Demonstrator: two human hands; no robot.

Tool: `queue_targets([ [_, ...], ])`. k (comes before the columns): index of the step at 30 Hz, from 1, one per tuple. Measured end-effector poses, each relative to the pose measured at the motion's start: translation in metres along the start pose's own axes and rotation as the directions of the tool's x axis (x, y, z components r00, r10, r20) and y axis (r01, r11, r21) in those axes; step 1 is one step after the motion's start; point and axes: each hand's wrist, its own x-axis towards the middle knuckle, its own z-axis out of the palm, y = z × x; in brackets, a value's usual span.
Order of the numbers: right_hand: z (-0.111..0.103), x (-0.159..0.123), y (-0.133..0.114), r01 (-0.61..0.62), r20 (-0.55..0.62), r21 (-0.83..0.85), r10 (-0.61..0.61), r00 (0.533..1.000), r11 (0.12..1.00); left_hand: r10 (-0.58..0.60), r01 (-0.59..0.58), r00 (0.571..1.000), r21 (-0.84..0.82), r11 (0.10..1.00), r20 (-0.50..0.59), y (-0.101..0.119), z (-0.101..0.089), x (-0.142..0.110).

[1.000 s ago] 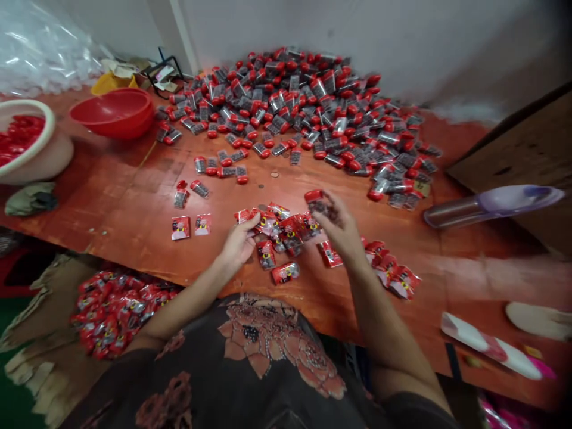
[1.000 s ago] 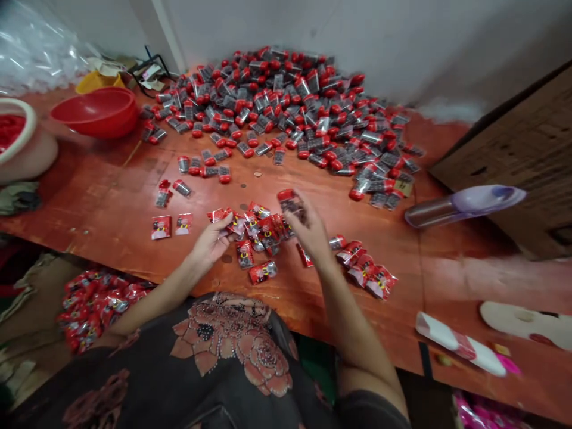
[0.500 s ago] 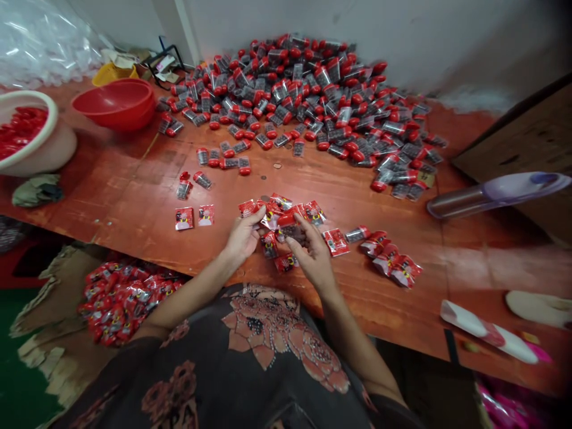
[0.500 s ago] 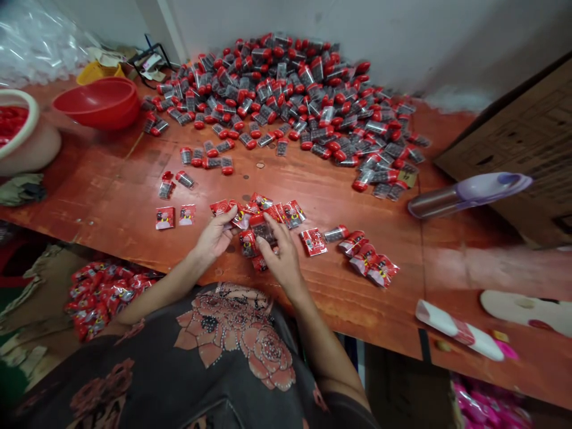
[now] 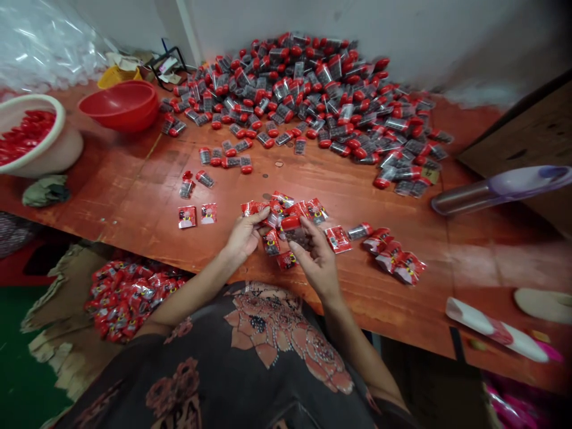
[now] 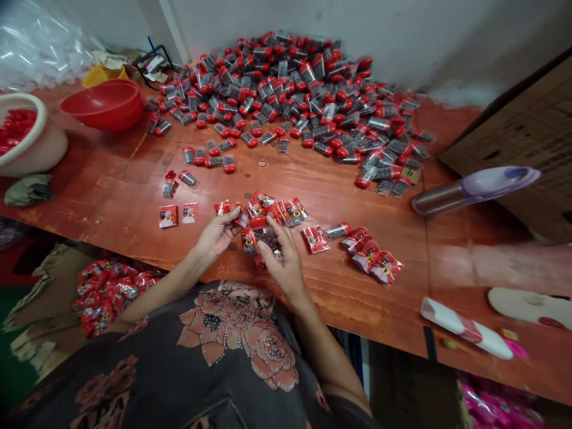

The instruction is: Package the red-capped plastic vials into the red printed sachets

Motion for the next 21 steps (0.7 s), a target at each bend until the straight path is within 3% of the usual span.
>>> queue_targets([
  [4, 0.001, 0.0021, -0.0065, 0.038, -0.056, -0.03, -0.039, 0.998, 0.999, -0.043, 0.043, 0.999, -0.022, 0.999, -0.021, -0.0014, 0.002, -0.0008],
  [12, 0.0026, 0.0068, -0.0041, 0.079, -0.043, -0.142, -0.086, 0.995, 0.987, -0.057, 0.056, 0.998, 0.044, 0.997, 0.017, -0.004, -0.0011, -0.0018],
  [21, 0.0012, 0.0031, -0.0059, 0.077, -0.041, -0.135, -0.083, 0.996, 0.988, 0.006, -0.005, 1.0, 0.033, 0.999, -0.028, -0.0033, -0.0021, -0.0009],
])
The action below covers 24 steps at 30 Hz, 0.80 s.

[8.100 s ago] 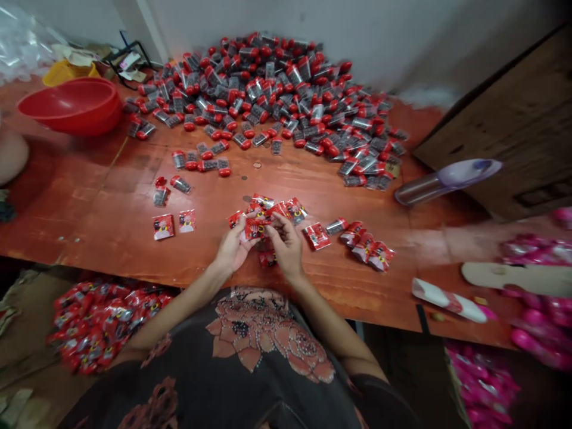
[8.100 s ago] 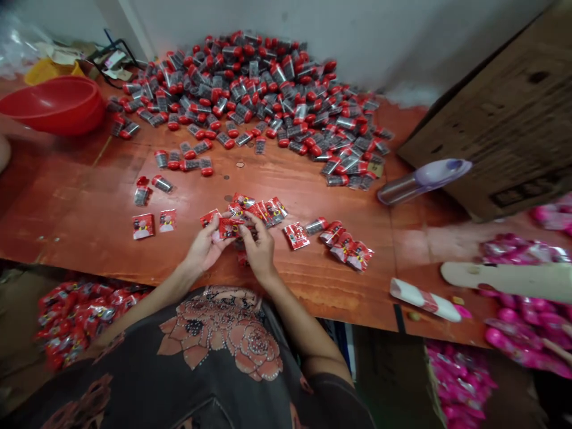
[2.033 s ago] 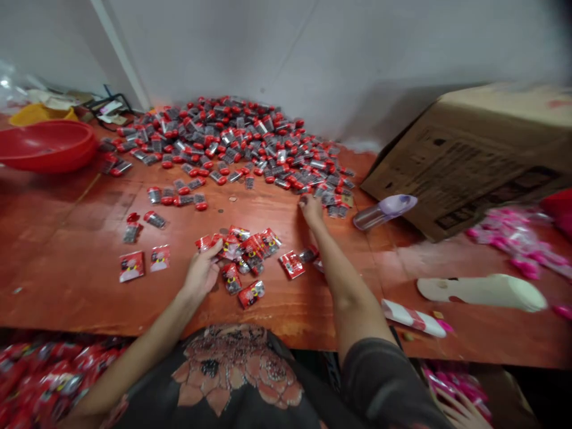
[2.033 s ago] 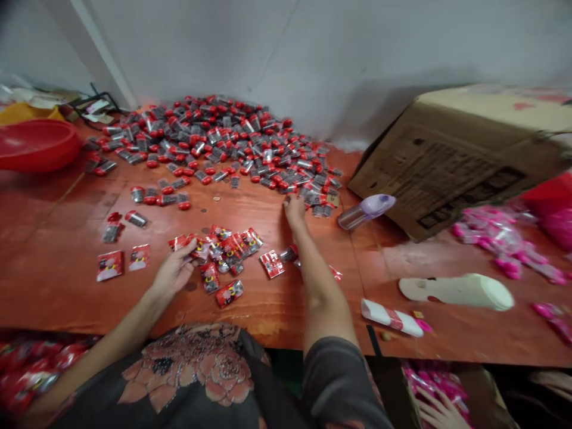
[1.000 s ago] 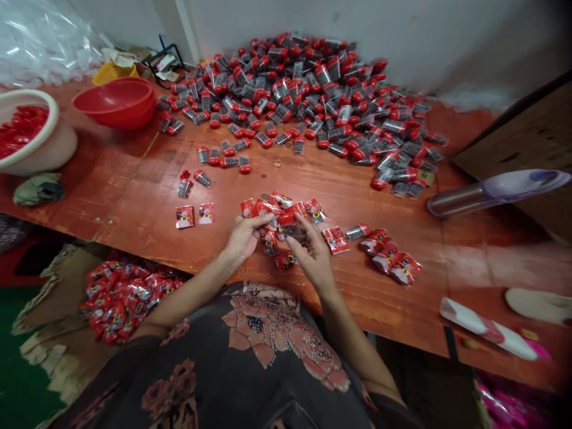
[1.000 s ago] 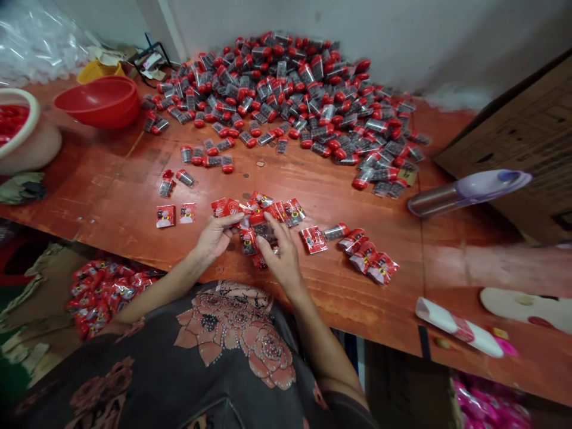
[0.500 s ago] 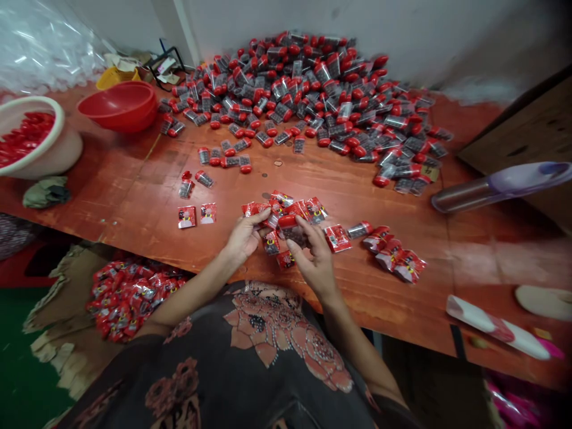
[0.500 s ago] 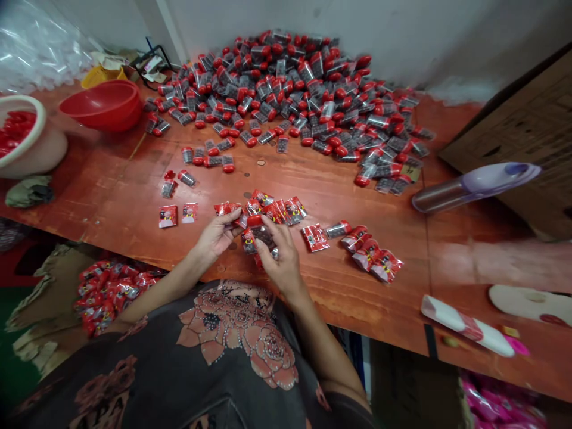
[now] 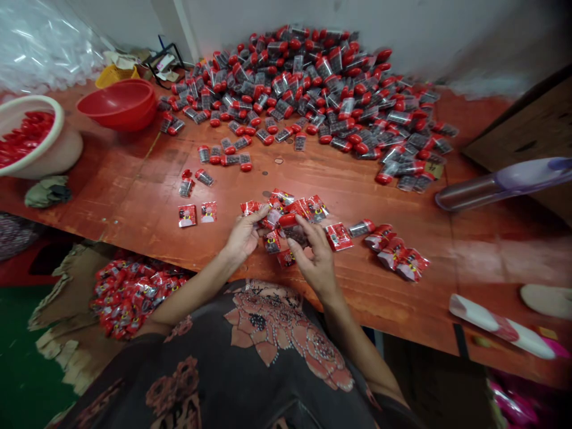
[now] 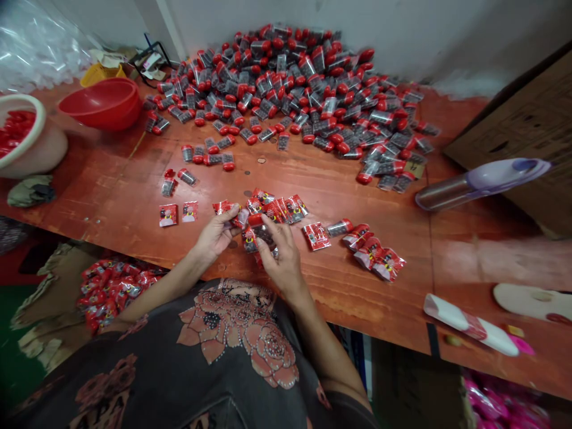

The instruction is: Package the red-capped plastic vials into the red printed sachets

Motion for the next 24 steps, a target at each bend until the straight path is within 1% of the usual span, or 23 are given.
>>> queue_targets([
  [5, 0.0, -0.001, -0.005, 0.006, 0.002, 0.014, -0.006, 1.0, 1.0, -0.015, 0.015, 1.0, -0.016, 1.0, 0.005, 0.0, -0.001, 0.001],
  [8, 0.0, 0.0, -0.005, 0.004, 0.037, 0.007, -0.004, 0.999, 1.0, -0.004, 0.004, 1.0, 0.0, 1.0, 0.01, -0.001, -0.002, 0.001],
  [12, -0.001, 0.003, -0.002, -0.057, 0.11, 0.062, 0.05, 0.993, 0.996, 0.06, -0.062, 0.997, 0.033, 0.998, 0.047, -0.003, -0.001, -0.002],
  [17, 0.0, 0.006, 0.001, -0.138, 0.156, 0.172, 0.111, 0.981, 0.975, 0.131, -0.135, 0.986, 0.043, 0.99, 0.1, -0.003, 0.003, -0.012],
  [19, 0.002, 0.006, 0.002, -0.203, 0.163, 0.258, 0.164, 0.973, 0.945, 0.146, -0.153, 0.983, 0.053, 0.987, 0.11, -0.002, 0.005, -0.015],
  [22, 0.004, 0.005, 0.005, -0.31, 0.183, 0.398, 0.256, 0.949, 0.864, 0.149, -0.158, 0.983, 0.084, 0.984, 0.104, -0.001, 0.007, -0.018],
  [24, 0.004, 0.005, 0.008, -0.33, 0.19, 0.421, 0.274, 0.943, 0.845, 0.143, -0.152, 0.985, 0.095, 0.984, 0.1, 0.0, 0.008, -0.019],
])
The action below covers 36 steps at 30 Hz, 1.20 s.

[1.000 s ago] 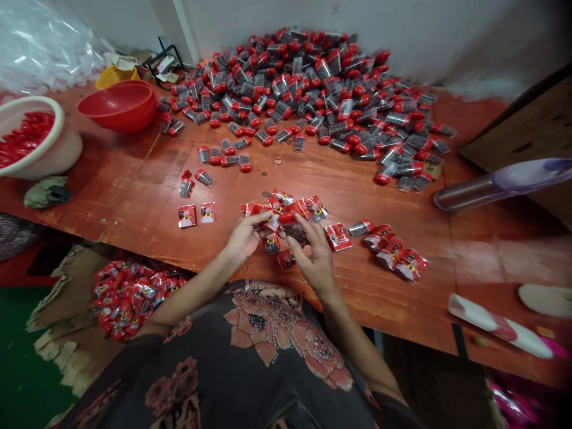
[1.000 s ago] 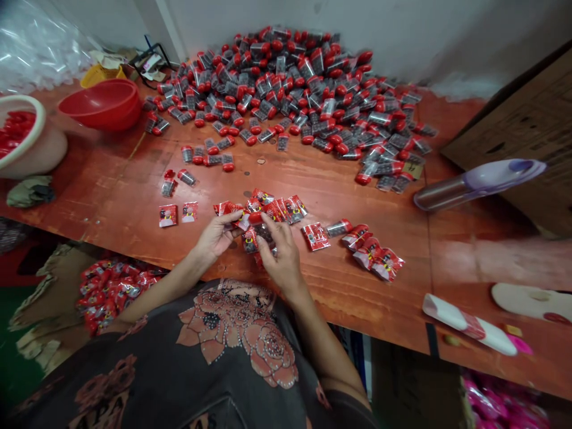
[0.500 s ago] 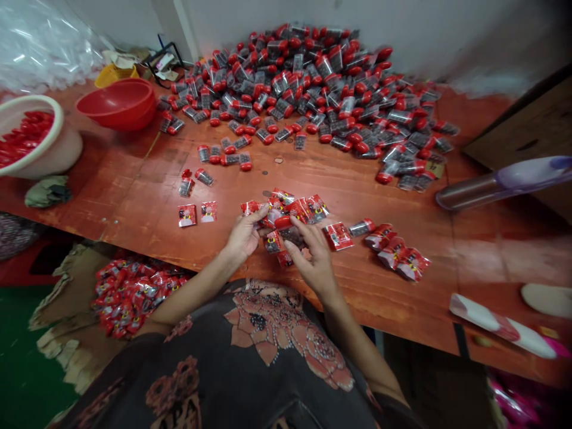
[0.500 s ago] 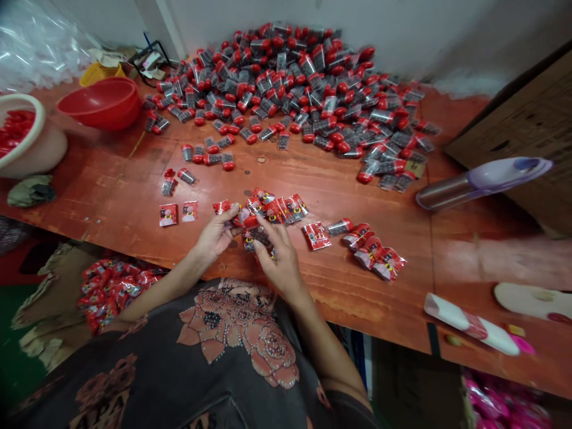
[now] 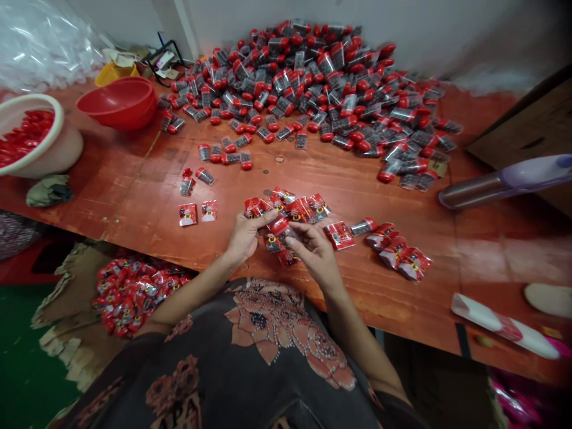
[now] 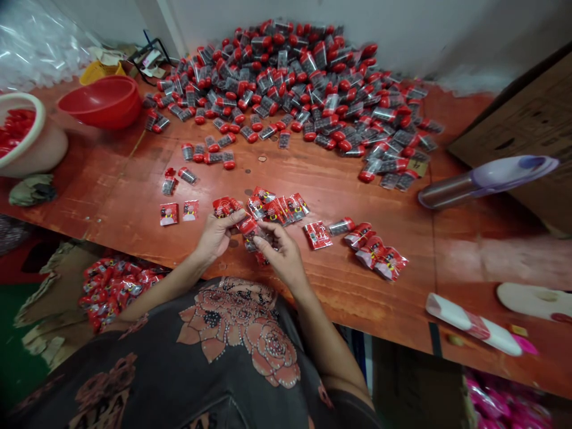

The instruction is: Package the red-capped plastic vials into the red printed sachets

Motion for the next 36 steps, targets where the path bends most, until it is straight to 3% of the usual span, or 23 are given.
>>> queue_targets([
  [5, -0.004, 0.001, -0.001, 0.073, -0.022, -0.11, -0.076, 0.997, 0.991, -0.016, 0.016, 1.0, -0.04, 0.999, 0.0, 0.002, 0.001, -0.001],
  [12, 0.002, -0.003, -0.012, 0.162, -0.12, -0.238, -0.194, 0.974, 0.958, 0.103, -0.102, 0.992, -0.021, 0.995, 0.078, -0.002, 0.001, -0.006],
  [24, 0.006, -0.01, -0.013, 0.318, -0.083, -0.353, -0.368, 0.926, 0.88, 0.051, -0.048, 0.998, -0.076, 0.996, 0.042, -0.003, 0.003, -0.009],
  [28, 0.005, -0.01, -0.018, 0.273, -0.081, -0.34, -0.317, 0.945, 0.9, 0.083, -0.08, 0.995, -0.073, 0.994, 0.051, 0.0, 0.002, -0.011],
  [32, -0.001, -0.008, -0.02, 0.22, -0.041, -0.292, -0.242, 0.969, 0.931, 0.009, -0.002, 0.998, -0.103, 0.995, 0.065, 0.002, -0.001, -0.011],
  [36, -0.003, -0.008, -0.018, 0.248, -0.033, -0.279, -0.267, 0.963, 0.928, -0.008, 0.02, 0.995, -0.123, 0.992, 0.104, 0.0, -0.003, -0.011],
])
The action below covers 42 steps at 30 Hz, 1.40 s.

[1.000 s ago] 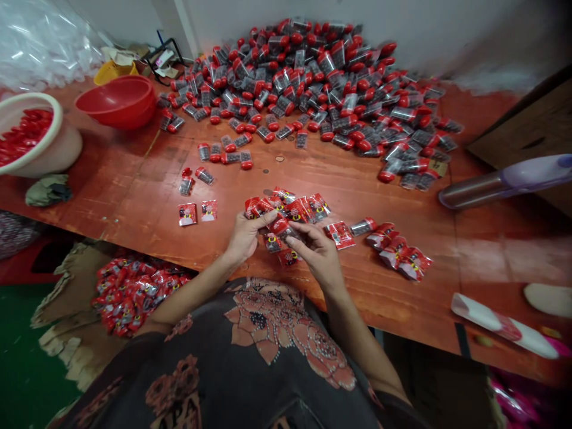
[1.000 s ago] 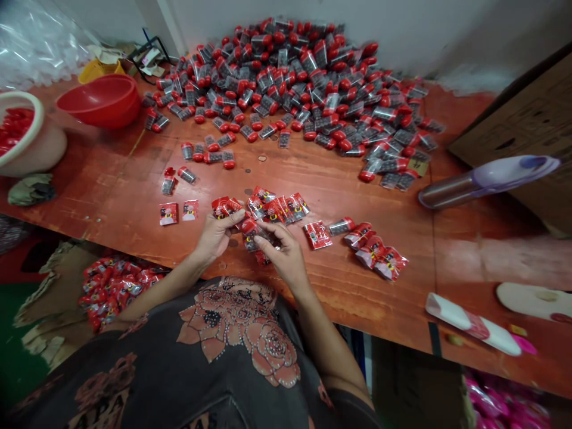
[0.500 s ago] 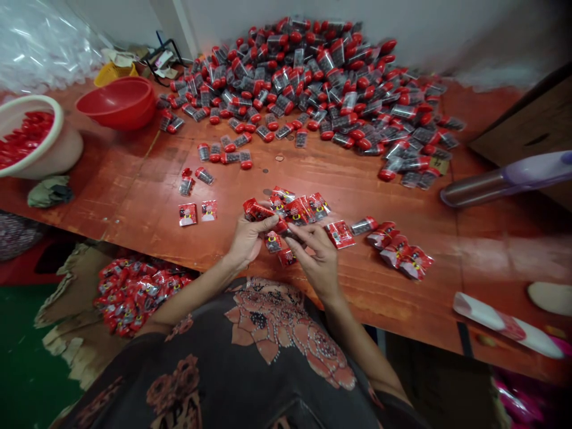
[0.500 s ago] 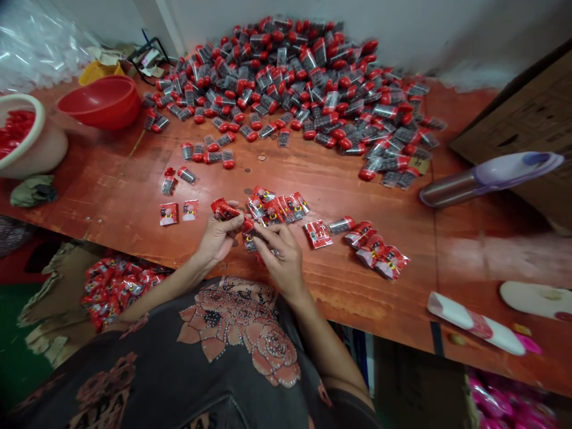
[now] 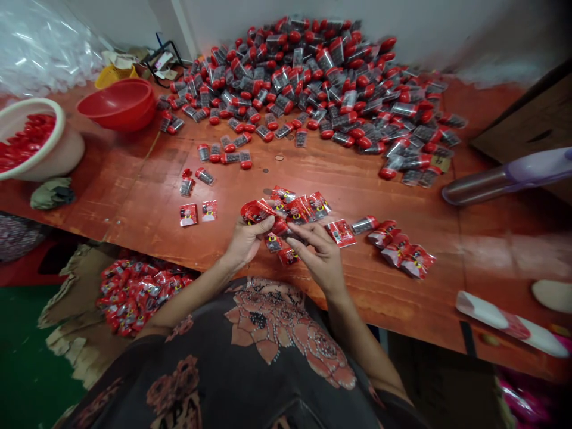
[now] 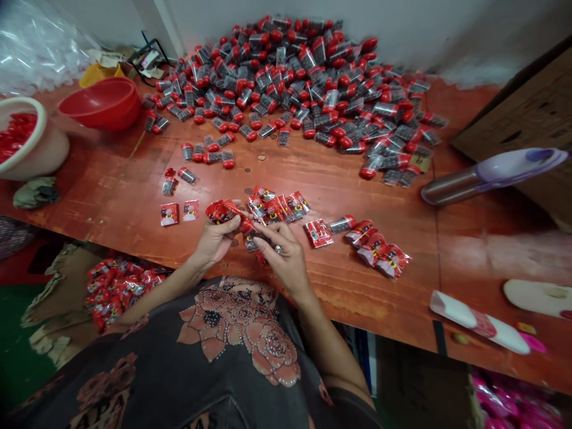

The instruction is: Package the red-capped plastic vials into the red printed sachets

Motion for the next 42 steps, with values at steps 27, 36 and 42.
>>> queue_targets([
  [27, 0.013, -0.003, 0.001, -0.061, -0.046, 0.021, 0.062, 0.997, 0.998, 0.075, -0.073, 0.992, 0.023, 0.997, -0.105, -0.011, 0.005, -0.001],
  [36, 0.017, -0.005, 0.002, -0.085, -0.11, 0.093, 0.095, 0.989, 0.992, 0.079, -0.07, 0.995, 0.142, 0.987, -0.06, -0.011, -0.002, -0.006],
  [42, 0.026, -0.012, 0.007, -0.081, -0.176, 0.19, 0.115, 0.978, 0.979, 0.053, -0.061, 0.997, 0.126, 0.99, 0.06, -0.012, -0.008, -0.006],
])
